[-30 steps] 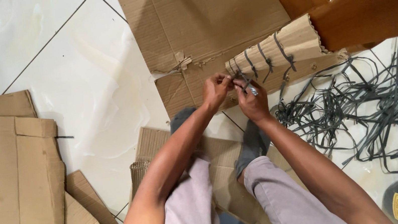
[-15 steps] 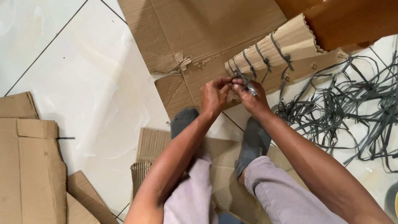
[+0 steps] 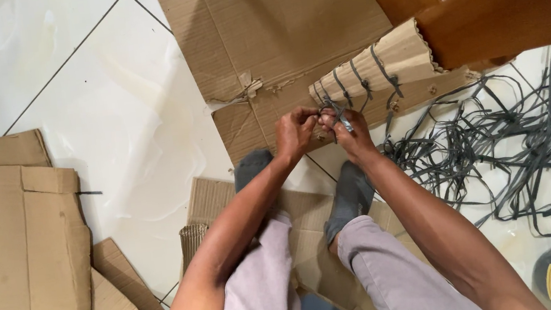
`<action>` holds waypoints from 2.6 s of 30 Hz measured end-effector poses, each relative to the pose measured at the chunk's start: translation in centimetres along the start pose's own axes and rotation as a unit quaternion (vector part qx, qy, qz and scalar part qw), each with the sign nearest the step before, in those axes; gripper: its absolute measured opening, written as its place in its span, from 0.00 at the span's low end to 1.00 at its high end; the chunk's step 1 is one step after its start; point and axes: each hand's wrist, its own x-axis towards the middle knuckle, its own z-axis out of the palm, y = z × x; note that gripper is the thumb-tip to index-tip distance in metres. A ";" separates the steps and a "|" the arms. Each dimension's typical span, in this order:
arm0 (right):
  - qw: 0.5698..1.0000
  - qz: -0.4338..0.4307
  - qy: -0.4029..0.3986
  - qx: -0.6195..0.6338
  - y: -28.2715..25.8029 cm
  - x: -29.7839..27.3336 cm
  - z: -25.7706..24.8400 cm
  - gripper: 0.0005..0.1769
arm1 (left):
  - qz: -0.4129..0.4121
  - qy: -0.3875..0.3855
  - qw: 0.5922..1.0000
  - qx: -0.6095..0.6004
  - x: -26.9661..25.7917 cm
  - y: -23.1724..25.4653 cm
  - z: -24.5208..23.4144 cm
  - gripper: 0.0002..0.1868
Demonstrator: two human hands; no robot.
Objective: Wrapping the legs of a wooden chair with protective cardboard and securing them with plastic strips.
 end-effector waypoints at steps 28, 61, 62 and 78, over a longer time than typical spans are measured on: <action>0.964 0.031 0.001 -0.265 0.8 -1.4 -3.7 0.09 | 0.029 0.015 0.999 0.014 9.0 -5.3 4.6 0.11; 0.941 -0.230 0.248 -0.010 -13.3 -3.8 -6.1 0.13 | 0.148 -0.102 0.972 0.152 -1.3 -4.2 -3.5 0.16; 0.908 -0.312 0.277 -0.031 -15.3 -3.5 -7.1 0.16 | 0.147 -0.088 0.976 0.137 -1.1 -4.5 -3.6 0.16; 0.750 -0.515 0.347 -0.227 -30.6 0.2 -6.5 0.10 | 0.447 0.239 0.859 0.066 13.8 19.2 -17.9 0.06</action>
